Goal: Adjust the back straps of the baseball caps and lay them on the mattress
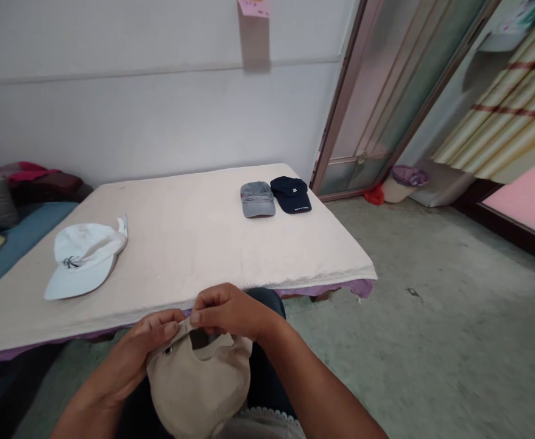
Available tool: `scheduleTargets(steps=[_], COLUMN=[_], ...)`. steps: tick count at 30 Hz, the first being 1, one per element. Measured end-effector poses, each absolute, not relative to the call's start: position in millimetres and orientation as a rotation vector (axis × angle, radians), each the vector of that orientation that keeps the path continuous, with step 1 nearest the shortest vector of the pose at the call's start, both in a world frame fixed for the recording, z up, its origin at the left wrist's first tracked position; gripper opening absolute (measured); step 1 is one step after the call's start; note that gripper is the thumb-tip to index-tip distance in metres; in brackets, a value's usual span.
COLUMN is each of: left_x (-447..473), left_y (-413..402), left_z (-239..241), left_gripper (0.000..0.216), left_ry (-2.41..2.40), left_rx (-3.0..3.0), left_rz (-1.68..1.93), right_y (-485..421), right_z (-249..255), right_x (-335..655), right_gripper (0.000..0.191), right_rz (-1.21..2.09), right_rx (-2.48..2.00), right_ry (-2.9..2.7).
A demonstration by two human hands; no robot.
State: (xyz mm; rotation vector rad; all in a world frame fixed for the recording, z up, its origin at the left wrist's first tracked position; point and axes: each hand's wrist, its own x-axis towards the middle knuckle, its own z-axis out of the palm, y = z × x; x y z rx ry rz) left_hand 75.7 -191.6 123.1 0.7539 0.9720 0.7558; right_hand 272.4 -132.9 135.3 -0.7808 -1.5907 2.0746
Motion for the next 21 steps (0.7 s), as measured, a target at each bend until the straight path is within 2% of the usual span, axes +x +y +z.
scheduleTargets(steps=[9, 15, 18, 21], left_x=[80.5, 56.1, 43.9, 42.3], left_y=[-188.0, -187.2, -184.2, -178.2], left_z=[118.0, 118.5, 124.3, 125.9], left_gripper=[0.016, 0.019, 0.007, 0.011], left_ry=[0.917, 1.1, 1.094, 1.053], left_rx=[0.559, 0.148, 0.01, -0.027], left_rz=[0.916, 1.264, 1.323, 1.411], right_y=[-130.7, -129.0, -131.0, -132.5], right_z=[126.8, 107.3, 91.5, 78.9], right_x=[271.4, 288.9, 296.8, 296.3], right_gripper=[0.023, 0.031, 0.029, 0.029], right_rz=[2.124, 1.961, 2.077, 2.186], right_rx=[-0.715, -0.705, -0.665, -0.616], right_ry=[-1.481, -1.531, -1.522, -1.363])
